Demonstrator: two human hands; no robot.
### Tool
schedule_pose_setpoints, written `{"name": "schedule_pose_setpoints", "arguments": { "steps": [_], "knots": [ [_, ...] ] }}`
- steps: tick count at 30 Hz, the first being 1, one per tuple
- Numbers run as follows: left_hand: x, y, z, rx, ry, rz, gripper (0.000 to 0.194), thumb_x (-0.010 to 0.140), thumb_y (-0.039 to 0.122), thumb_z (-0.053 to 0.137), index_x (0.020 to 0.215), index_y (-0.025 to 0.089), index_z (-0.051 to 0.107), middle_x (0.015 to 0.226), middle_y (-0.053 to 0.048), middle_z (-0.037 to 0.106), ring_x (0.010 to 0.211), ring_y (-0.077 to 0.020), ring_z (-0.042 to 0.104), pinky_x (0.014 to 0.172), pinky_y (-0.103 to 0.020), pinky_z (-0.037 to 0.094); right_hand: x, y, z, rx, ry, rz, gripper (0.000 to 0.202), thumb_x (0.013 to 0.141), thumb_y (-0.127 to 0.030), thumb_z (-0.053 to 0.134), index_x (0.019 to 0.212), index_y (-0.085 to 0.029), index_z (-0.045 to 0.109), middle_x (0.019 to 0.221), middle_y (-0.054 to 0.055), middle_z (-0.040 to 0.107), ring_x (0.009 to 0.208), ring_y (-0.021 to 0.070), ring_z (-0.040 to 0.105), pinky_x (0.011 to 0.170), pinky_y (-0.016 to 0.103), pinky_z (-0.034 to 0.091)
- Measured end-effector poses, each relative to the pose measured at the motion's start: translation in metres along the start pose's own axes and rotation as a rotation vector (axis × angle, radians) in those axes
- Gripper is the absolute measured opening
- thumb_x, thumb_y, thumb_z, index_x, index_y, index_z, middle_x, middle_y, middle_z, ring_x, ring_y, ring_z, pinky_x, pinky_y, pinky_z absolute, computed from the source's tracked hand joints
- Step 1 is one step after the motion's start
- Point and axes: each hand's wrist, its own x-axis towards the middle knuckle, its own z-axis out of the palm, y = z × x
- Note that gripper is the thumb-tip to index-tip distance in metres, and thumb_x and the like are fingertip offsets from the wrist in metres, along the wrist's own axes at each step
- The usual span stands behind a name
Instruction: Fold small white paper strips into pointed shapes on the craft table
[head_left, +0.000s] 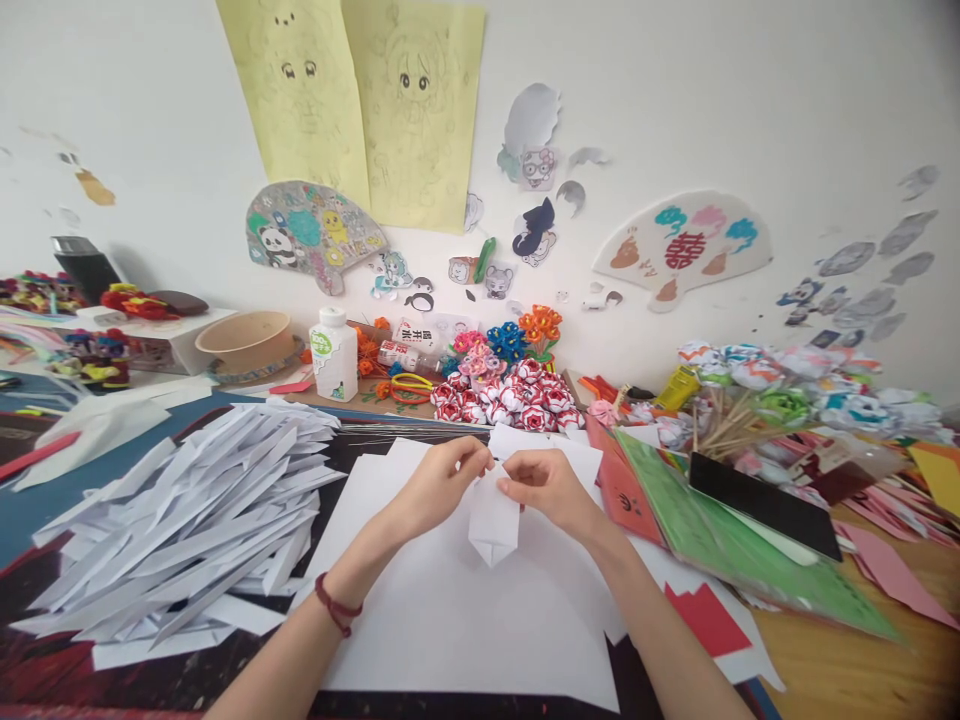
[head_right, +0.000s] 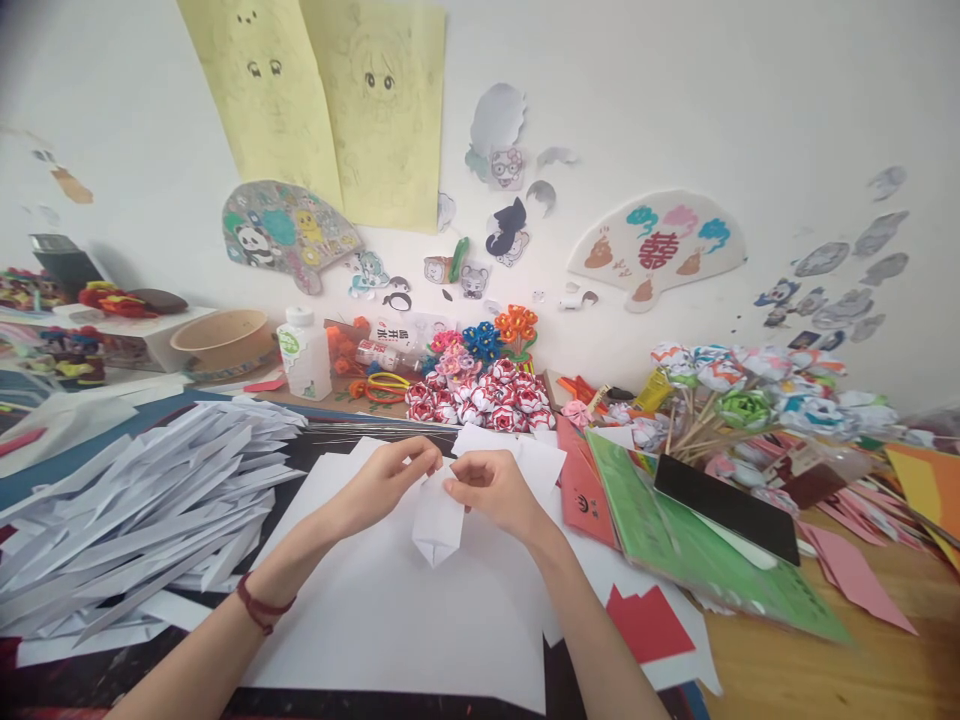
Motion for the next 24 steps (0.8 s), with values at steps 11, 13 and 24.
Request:
{"name": "schedule_pose_setpoints", "arguments": {
  "steps": [11, 13, 24],
  "knots": [
    [-0.0016, 0.0035, -0.0016, 0.028, -0.039, 0.084, 0.021, 0.089, 0.029, 0.042, 0.083, 0.017, 0.058, 0.081, -0.001, 0.061, 0.073, -0.0124, 0.053, 0.064, -0.023, 0.04, -0.001, -0.0019, -0.0001, -0.003, -0.007, -0.004, 0.019, 0.073, -0.032, 0.069, 0.074, -0.013, 0.064, 0.064, 0.0, 0.055, 0.057, 0.0104, 0.05, 0.051, 0.022, 0.043],
    [-0.0021, 0.0032, -0.0016, 0.021, -0.043, 0.09, 0.02, 0.089, 0.029, 0.043, 0.084, 0.017, 0.058, 0.082, -0.001, 0.061, 0.074, -0.0125, 0.053, 0.063, -0.022, 0.04, -0.001, -0.0026, 0.0003, -0.01, -0.003, -0.001, 0.02, 0.073, -0.033, 0.069, 0.073, -0.014, 0.063, 0.063, 0.0, 0.054, 0.056, 0.0104, 0.05, 0.051, 0.022, 0.043],
    [-0.0015, 0.0011, -0.0015, 0.02, -0.016, 0.126, 0.014, 0.085, 0.022, 0.047, 0.081, 0.016, 0.059, 0.08, -0.001, 0.061, 0.072, -0.0119, 0.051, 0.061, -0.022, 0.038, -0.0005, -0.0045, 0.0036, -0.066, 0.001, 0.007, 0.026, 0.076, -0.04, 0.065, 0.072, -0.014, 0.062, 0.063, -0.001, 0.051, 0.054, 0.0091, 0.044, 0.047, 0.021, 0.035]
  ]
}}
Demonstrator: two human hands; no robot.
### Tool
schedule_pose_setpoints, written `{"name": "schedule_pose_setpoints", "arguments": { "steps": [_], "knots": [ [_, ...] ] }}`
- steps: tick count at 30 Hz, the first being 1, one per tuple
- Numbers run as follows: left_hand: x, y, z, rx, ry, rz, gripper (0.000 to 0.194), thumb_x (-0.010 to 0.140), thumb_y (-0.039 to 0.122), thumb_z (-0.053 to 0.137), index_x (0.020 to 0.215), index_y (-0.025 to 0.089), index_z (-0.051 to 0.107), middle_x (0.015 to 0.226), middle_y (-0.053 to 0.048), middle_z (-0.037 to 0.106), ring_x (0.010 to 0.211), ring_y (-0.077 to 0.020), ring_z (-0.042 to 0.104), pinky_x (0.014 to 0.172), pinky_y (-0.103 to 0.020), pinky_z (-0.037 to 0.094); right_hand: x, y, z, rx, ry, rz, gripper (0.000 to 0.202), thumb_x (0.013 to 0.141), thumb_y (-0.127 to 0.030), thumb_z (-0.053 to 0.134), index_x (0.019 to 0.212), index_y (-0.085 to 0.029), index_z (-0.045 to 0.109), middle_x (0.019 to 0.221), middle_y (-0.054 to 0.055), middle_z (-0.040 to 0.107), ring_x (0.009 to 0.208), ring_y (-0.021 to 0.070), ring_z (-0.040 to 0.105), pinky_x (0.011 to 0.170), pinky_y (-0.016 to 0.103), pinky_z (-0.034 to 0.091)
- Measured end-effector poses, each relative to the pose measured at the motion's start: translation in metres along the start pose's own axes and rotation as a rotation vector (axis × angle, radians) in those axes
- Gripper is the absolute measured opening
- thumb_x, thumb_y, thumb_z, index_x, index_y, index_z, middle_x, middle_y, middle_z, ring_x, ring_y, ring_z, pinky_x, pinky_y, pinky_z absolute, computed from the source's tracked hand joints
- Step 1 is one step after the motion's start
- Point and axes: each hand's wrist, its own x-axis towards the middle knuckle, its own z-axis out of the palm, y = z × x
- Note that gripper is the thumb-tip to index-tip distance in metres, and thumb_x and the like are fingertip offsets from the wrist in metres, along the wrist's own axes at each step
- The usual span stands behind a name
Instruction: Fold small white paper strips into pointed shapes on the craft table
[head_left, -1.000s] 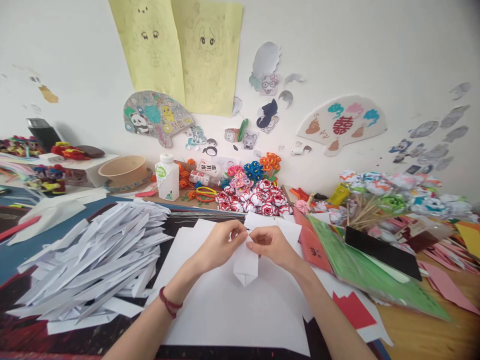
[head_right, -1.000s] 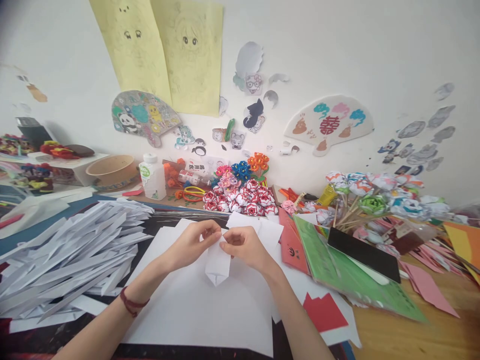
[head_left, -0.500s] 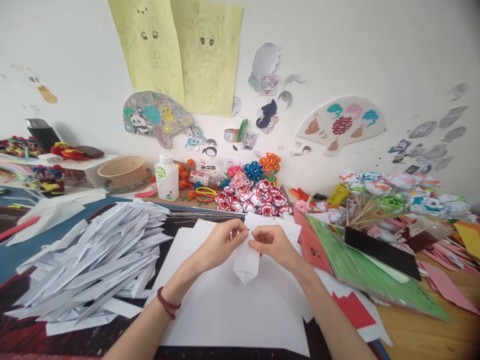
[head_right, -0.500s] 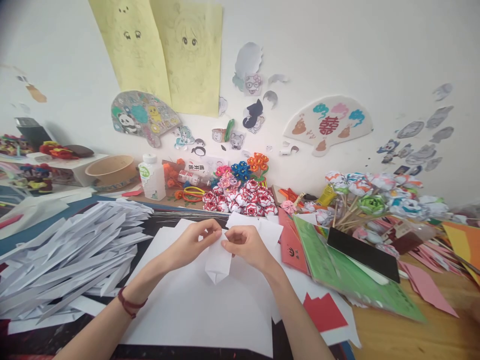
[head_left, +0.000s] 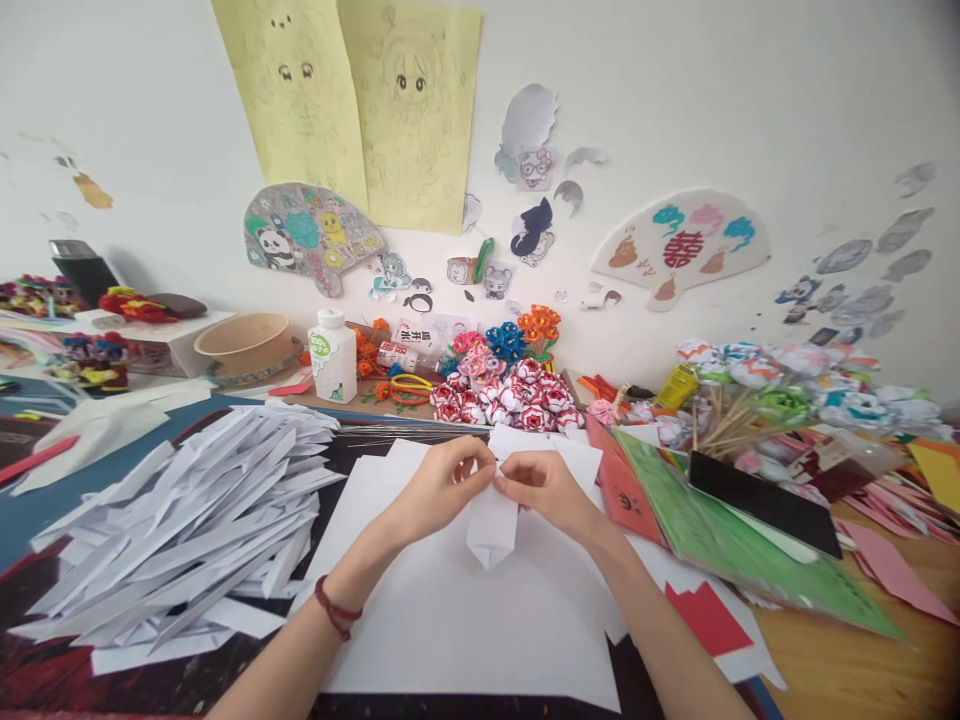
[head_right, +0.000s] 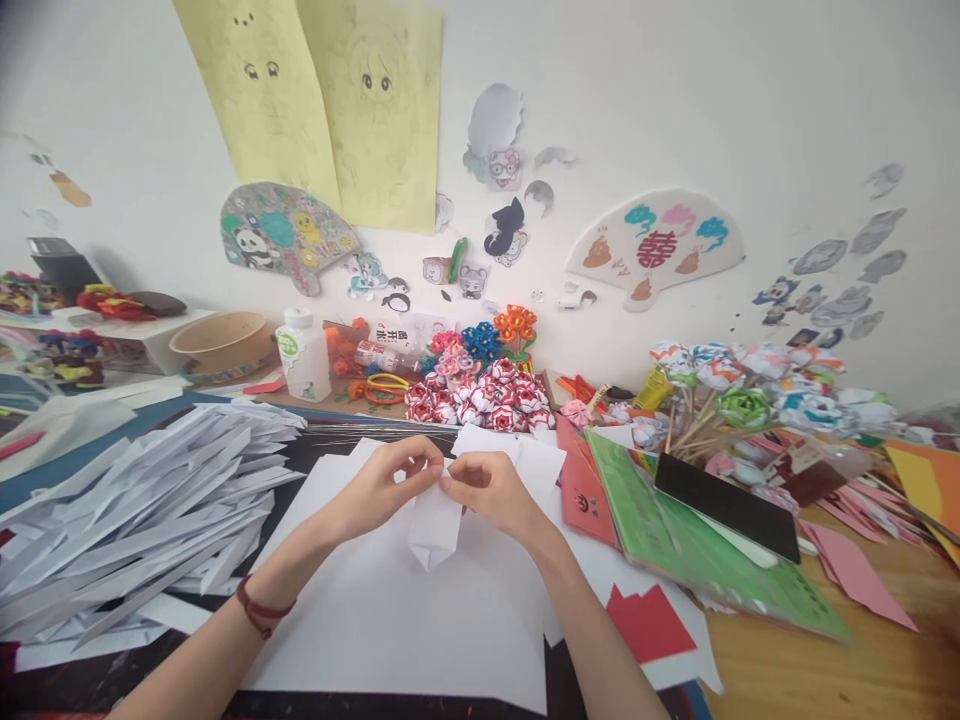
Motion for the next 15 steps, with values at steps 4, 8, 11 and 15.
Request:
{"name": "schedule_pose_setpoints", "arguments": {
  "steps": [4, 8, 11, 15],
  "knots": [
    [0.0016, -0.0001, -0.002, -0.003, -0.004, -0.04, 0.014, 0.084, 0.023, 0.048, 0.08, 0.016, 0.06, 0.078, -0.001, 0.061, 0.071, -0.012, 0.051, 0.062, -0.022, 0.038, 0.0001, -0.002, 0.002, 0.006, 0.04, -0.046, 0.025, 0.075, -0.038, 0.066, 0.072, -0.014, 0.064, 0.064, -0.001, 0.052, 0.056, 0.009, 0.043, 0.05, 0.022, 0.034],
    [0.0021, -0.0012, -0.0028, 0.009, -0.006, -0.062, 0.015, 0.083, 0.023, 0.048, 0.077, 0.016, 0.059, 0.075, 0.0, 0.06, 0.07, -0.0122, 0.051, 0.063, -0.022, 0.038, 0.0005, -0.0012, 0.0031, 0.002, 0.074, -0.044, 0.025, 0.075, -0.038, 0.067, 0.071, -0.014, 0.064, 0.063, 0.0, 0.052, 0.057, 0.0096, 0.043, 0.05, 0.022, 0.033],
    [0.0017, -0.0025, -0.0024, -0.002, -0.011, -0.054, 0.014, 0.082, 0.022, 0.047, 0.075, 0.016, 0.057, 0.071, 0.001, 0.057, 0.067, -0.0113, 0.049, 0.061, -0.021, 0.037, 0.0011, 0.0013, 0.0011, 0.016, 0.107, -0.036, 0.025, 0.074, -0.039, 0.068, 0.07, -0.014, 0.063, 0.062, 0.0, 0.051, 0.055, 0.0095, 0.043, 0.048, 0.022, 0.032],
    [0.0017, -0.004, -0.0032, -0.023, -0.025, -0.049, 0.014, 0.081, 0.021, 0.046, 0.072, 0.015, 0.055, 0.067, 0.002, 0.054, 0.064, -0.0103, 0.046, 0.059, -0.021, 0.035, 0.0013, 0.0032, -0.0035, 0.037, 0.175, -0.028, 0.024, 0.073, -0.039, 0.068, 0.072, -0.015, 0.064, 0.062, 0.0, 0.053, 0.054, 0.0097, 0.043, 0.049, 0.022, 0.034]
  ]
}}
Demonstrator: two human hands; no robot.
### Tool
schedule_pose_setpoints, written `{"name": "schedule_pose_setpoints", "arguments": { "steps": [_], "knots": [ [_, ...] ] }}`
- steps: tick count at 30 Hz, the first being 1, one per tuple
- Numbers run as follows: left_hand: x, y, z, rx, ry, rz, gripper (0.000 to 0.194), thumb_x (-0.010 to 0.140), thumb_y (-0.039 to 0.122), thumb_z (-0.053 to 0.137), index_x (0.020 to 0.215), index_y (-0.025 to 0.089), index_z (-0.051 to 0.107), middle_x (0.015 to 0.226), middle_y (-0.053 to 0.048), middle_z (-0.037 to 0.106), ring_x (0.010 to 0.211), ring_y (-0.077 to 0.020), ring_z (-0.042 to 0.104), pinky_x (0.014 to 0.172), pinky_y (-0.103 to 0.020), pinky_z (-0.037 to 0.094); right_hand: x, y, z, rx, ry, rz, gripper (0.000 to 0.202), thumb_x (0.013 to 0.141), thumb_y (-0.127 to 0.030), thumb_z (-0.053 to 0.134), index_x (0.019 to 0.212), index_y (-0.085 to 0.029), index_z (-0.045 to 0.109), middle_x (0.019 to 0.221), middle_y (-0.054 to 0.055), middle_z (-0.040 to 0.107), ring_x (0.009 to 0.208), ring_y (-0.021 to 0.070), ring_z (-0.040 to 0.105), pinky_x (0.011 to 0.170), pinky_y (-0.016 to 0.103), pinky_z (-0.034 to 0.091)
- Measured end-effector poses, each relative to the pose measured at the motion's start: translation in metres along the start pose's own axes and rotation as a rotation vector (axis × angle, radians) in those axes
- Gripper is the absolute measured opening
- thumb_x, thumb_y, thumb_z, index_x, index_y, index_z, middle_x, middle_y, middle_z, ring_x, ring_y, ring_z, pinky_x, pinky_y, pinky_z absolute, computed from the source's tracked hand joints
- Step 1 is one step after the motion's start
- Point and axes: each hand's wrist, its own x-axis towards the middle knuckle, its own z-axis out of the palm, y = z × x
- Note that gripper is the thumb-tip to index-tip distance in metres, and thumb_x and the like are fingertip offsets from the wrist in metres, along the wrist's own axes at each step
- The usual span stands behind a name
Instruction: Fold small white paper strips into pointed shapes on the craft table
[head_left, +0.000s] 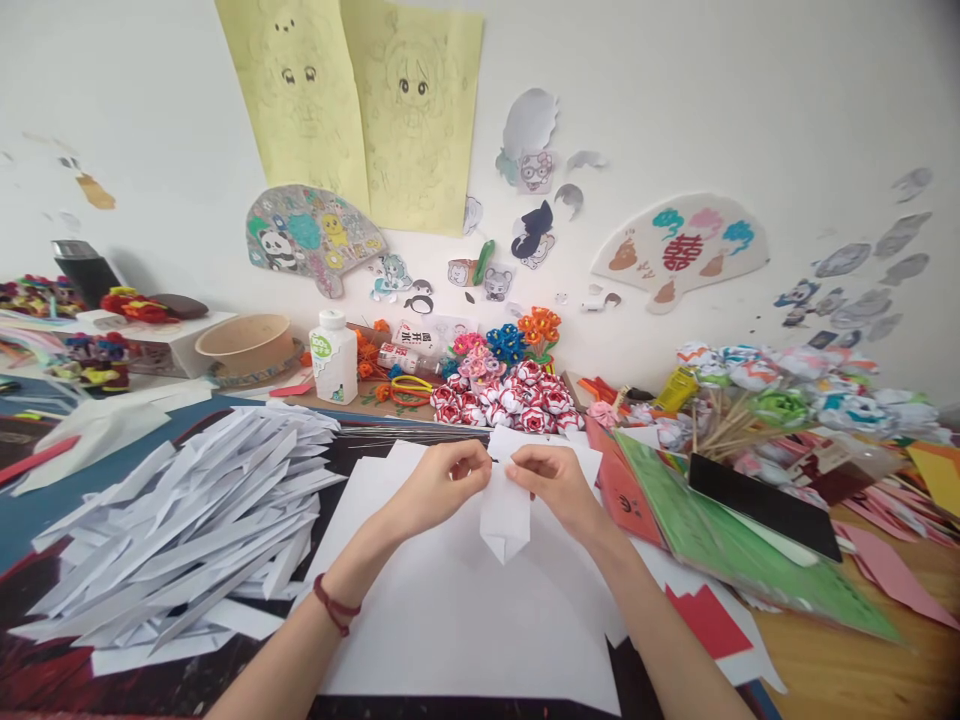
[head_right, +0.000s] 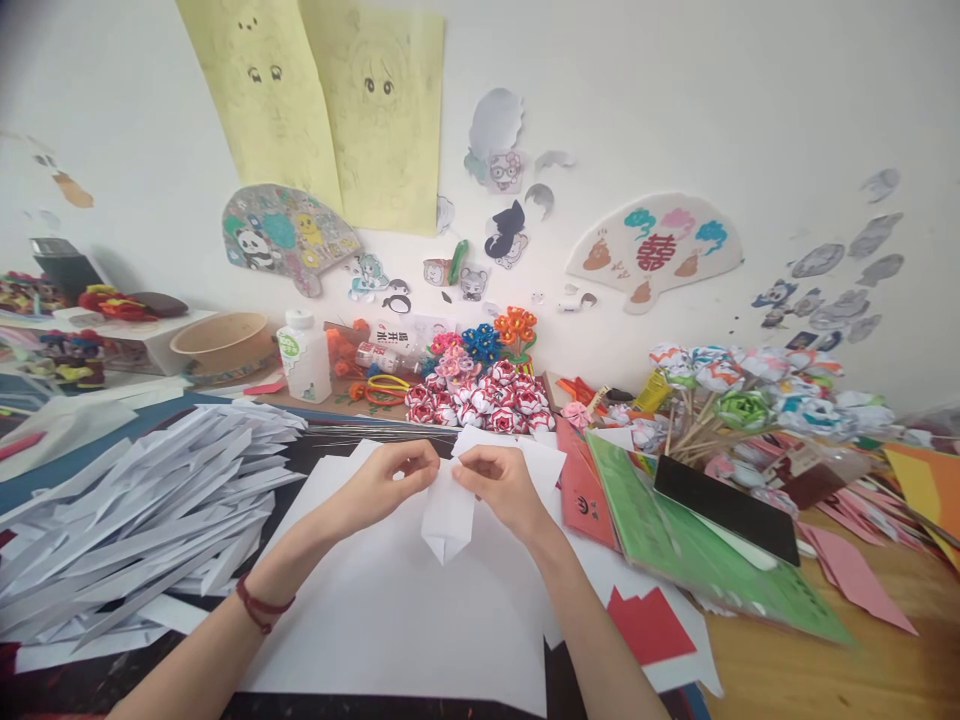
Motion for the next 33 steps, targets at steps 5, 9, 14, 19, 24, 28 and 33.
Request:
{"name": "schedule_pose_setpoints", "arguments": {
  "steps": [5, 9, 14, 19, 24, 28, 33],
  "knots": [
    [0.001, -0.001, -0.002, 0.004, -0.004, 0.008, 0.012, 0.079, 0.02, 0.046, 0.071, 0.016, 0.056, 0.067, 0.002, 0.055, 0.064, -0.0106, 0.046, 0.06, -0.021, 0.035, 0.0, 0.0, -0.001, -0.006, -0.01, 0.002, 0.023, 0.073, -0.038, 0.068, 0.071, -0.015, 0.065, 0.062, 0.0, 0.054, 0.054, 0.0103, 0.045, 0.05, 0.023, 0.035],
    [0.001, -0.001, -0.004, 0.011, -0.011, 0.007, 0.012, 0.076, 0.019, 0.047, 0.07, 0.015, 0.056, 0.068, 0.001, 0.057, 0.066, -0.0111, 0.047, 0.061, -0.021, 0.035, 0.001, 0.0, 0.0, 0.001, -0.02, -0.004, 0.022, 0.074, -0.036, 0.068, 0.071, -0.015, 0.064, 0.063, 0.0, 0.054, 0.055, 0.0105, 0.046, 0.05, 0.023, 0.036],
    [0.001, 0.002, -0.007, 0.033, -0.024, 0.003, 0.013, 0.075, 0.018, 0.047, 0.069, 0.016, 0.058, 0.069, 0.001, 0.058, 0.066, -0.0112, 0.046, 0.061, -0.021, 0.035, 0.001, 0.001, -0.001, -0.002, -0.019, 0.003, 0.021, 0.074, -0.036, 0.068, 0.07, -0.015, 0.064, 0.063, 0.0, 0.054, 0.056, 0.0109, 0.046, 0.051, 0.023, 0.037],
    [0.0, 0.005, -0.01, 0.049, -0.047, 0.001, 0.013, 0.075, 0.019, 0.047, 0.068, 0.016, 0.057, 0.068, 0.001, 0.058, 0.064, -0.0111, 0.046, 0.061, -0.021, 0.036, 0.001, 0.0, -0.001, -0.01, -0.029, 0.003, 0.021, 0.072, -0.036, 0.069, 0.068, -0.016, 0.063, 0.063, 0.0, 0.053, 0.057, 0.0113, 0.046, 0.052, 0.024, 0.037],
    [0.0, 0.006, -0.01, 0.053, -0.064, 0.009, 0.012, 0.074, 0.016, 0.047, 0.068, 0.016, 0.058, 0.069, 0.001, 0.058, 0.065, -0.0107, 0.046, 0.061, -0.021, 0.036, 0.001, 0.0, -0.002, -0.028, -0.06, -0.003, 0.02, 0.073, -0.034, 0.068, 0.067, -0.015, 0.063, 0.062, -0.001, 0.052, 0.057, 0.011, 0.046, 0.053, 0.024, 0.037],
    [-0.001, 0.003, -0.015, 0.082, -0.046, -0.014, 0.012, 0.073, 0.015, 0.049, 0.063, 0.016, 0.056, 0.064, 0.002, 0.056, 0.064, -0.0105, 0.046, 0.063, -0.021, 0.036, 0.002, -0.001, -0.015, -0.024, 0.091, -0.034, 0.019, 0.072, -0.033, 0.069, 0.068, -0.016, 0.061, 0.063, -0.001, 0.054, 0.058, 0.0112, 0.047, 0.052, 0.023, 0.037],
    [0.0, -0.001, -0.017, 0.098, 0.003, -0.062, 0.021, 0.083, 0.027, 0.046, 0.072, 0.016, 0.06, 0.073, 0.001, 0.061, 0.068, -0.0117, 0.05, 0.061, -0.022, 0.036, 0.003, -0.004, -0.019, -0.048, 0.218, -0.092, 0.019, 0.074, -0.034, 0.067, 0.074, -0.016, 0.063, 0.069, 0.001, 0.056, 0.059, 0.0114, 0.048, 0.051, 0.022, 0.039]
  ]
}}
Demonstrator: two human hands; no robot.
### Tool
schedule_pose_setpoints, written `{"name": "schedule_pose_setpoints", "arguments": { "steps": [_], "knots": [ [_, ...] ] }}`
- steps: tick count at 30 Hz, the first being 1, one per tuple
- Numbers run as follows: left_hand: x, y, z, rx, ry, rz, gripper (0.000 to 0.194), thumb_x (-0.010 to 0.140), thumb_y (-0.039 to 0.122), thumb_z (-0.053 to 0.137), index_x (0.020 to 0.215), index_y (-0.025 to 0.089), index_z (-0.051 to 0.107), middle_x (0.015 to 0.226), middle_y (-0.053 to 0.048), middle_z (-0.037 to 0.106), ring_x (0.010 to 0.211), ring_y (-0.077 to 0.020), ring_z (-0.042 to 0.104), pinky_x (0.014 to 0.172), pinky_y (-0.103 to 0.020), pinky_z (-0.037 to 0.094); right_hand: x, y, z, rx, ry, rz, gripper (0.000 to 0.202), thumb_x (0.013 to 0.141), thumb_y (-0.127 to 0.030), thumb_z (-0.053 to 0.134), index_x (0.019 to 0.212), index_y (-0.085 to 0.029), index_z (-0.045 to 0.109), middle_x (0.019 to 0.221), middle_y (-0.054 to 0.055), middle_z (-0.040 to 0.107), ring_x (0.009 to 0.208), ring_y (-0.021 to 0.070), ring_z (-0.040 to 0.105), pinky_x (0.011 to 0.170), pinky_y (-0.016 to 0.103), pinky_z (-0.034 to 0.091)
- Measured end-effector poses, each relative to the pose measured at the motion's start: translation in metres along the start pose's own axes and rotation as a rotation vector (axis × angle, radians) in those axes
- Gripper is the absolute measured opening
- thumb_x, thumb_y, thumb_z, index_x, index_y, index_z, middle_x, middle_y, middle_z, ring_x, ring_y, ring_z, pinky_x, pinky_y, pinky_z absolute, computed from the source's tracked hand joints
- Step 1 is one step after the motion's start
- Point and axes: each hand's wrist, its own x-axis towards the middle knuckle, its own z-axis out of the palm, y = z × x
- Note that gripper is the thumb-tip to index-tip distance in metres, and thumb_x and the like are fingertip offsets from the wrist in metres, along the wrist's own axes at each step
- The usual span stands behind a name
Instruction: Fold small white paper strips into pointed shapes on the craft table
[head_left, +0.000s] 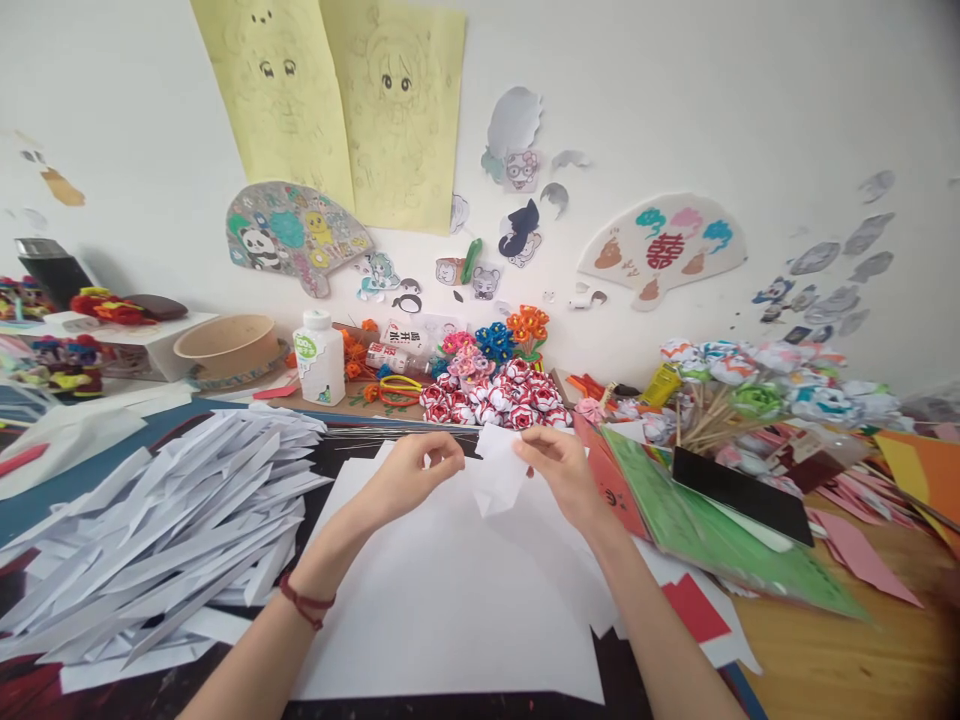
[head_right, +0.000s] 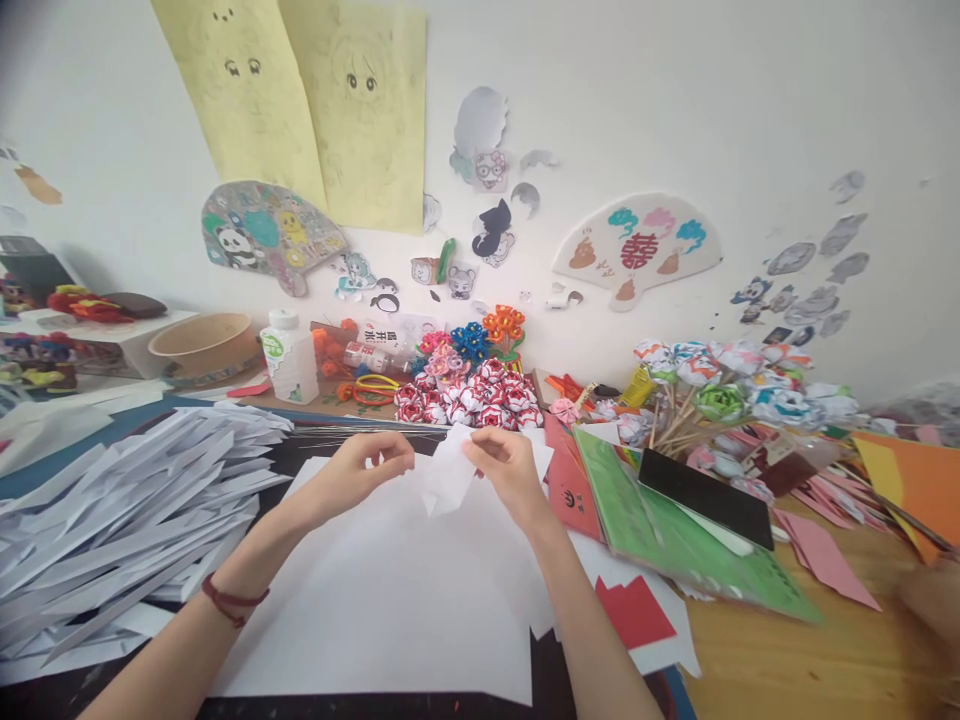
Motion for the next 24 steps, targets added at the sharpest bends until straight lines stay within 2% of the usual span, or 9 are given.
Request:
{"name": "schedule_pose_setpoints", "arguments": {
  "steps": [3, 5, 9, 11, 14, 16, 20, 24],
  "knots": [
    [0.0, 0.0, 0.005, -0.032, -0.076, 0.018, 0.03, 0.088, 0.037, 0.041, 0.077, 0.017, 0.061, 0.076, 0.001, 0.061, 0.069, -0.0115, 0.051, 0.061, -0.021, 0.036, -0.001, -0.001, 0.007, -0.001, -0.018, 0.0, 0.02, 0.077, -0.035, 0.065, 0.078, -0.015, 0.063, 0.071, 0.002, 0.058, 0.06, 0.0118, 0.049, 0.053, 0.023, 0.04],
    [-0.001, 0.001, 0.008, -0.032, -0.115, 0.04, 0.028, 0.086, 0.04, 0.046, 0.077, 0.017, 0.059, 0.075, 0.002, 0.06, 0.068, -0.0112, 0.051, 0.061, -0.021, 0.036, -0.002, 0.0, 0.009, 0.008, 0.014, -0.02, 0.02, 0.078, -0.035, 0.064, 0.08, -0.015, 0.062, 0.074, 0.003, 0.06, 0.062, 0.012, 0.05, 0.054, 0.023, 0.041],
    [0.0, 0.0, 0.01, 0.006, -0.079, 0.047, 0.021, 0.084, 0.034, 0.05, 0.076, 0.017, 0.058, 0.072, 0.002, 0.058, 0.068, -0.0109, 0.05, 0.061, -0.021, 0.036, 0.001, -0.001, 0.003, 0.048, 0.013, -0.011, 0.019, 0.08, -0.034, 0.061, 0.08, -0.015, 0.06, 0.071, 0.002, 0.058, 0.059, 0.011, 0.05, 0.053, 0.022, 0.04],
    [0.001, -0.001, 0.01, 0.042, -0.034, 0.037, 0.02, 0.085, 0.032, 0.047, 0.078, 0.017, 0.059, 0.075, 0.001, 0.061, 0.069, -0.0113, 0.051, 0.062, -0.021, 0.036, 0.002, -0.003, -0.003, 0.019, -0.064, 0.03, 0.018, 0.08, -0.033, 0.061, 0.081, -0.015, 0.059, 0.067, 0.0, 0.057, 0.056, 0.0102, 0.05, 0.052, 0.022, 0.04],
    [0.002, -0.004, 0.008, 0.151, 0.013, 0.014, 0.02, 0.084, 0.03, 0.046, 0.078, 0.017, 0.059, 0.077, 0.0, 0.063, 0.069, -0.0126, 0.053, 0.062, -0.022, 0.038, -0.001, -0.006, -0.013, -0.078, -0.259, 0.105, 0.017, 0.076, -0.03, 0.064, 0.08, -0.014, 0.06, 0.066, 0.0, 0.057, 0.055, 0.0103, 0.052, 0.053, 0.022, 0.041],
    [0.001, -0.007, 0.007, 0.235, -0.045, 0.001, 0.019, 0.083, 0.029, 0.048, 0.076, 0.017, 0.06, 0.076, -0.001, 0.064, 0.068, -0.0133, 0.054, 0.062, -0.022, 0.038, -0.005, -0.005, -0.018, -0.151, -0.379, 0.163, 0.018, 0.075, -0.03, 0.065, 0.078, -0.013, 0.06, 0.066, 0.001, 0.059, 0.056, 0.0109, 0.053, 0.052, 0.022, 0.041],
    [-0.007, -0.016, 0.011, 0.393, -0.191, 0.029, 0.015, 0.08, 0.024, 0.051, 0.071, 0.018, 0.061, 0.07, 0.001, 0.066, 0.063, -0.0129, 0.055, 0.061, -0.023, 0.035, -0.017, 0.009, -0.021, -0.302, -0.515, 0.275, 0.019, 0.073, -0.031, 0.066, 0.076, -0.012, 0.062, 0.064, 0.003, 0.062, 0.056, 0.0129, 0.055, 0.051, 0.023, 0.041],
    [-0.015, -0.025, 0.024, 0.423, -0.213, 0.016, 0.011, 0.077, 0.02, 0.054, 0.071, 0.018, 0.062, 0.067, 0.001, 0.065, 0.061, -0.0125, 0.055, 0.061, -0.023, 0.034, -0.023, 0.024, -0.015, -0.395, -0.553, 0.226, 0.019, 0.074, -0.032, 0.064, 0.073, -0.013, 0.064, 0.063, 0.002, 0.061, 0.059, 0.0135, 0.054, 0.053, 0.023, 0.039]
  ]
}}
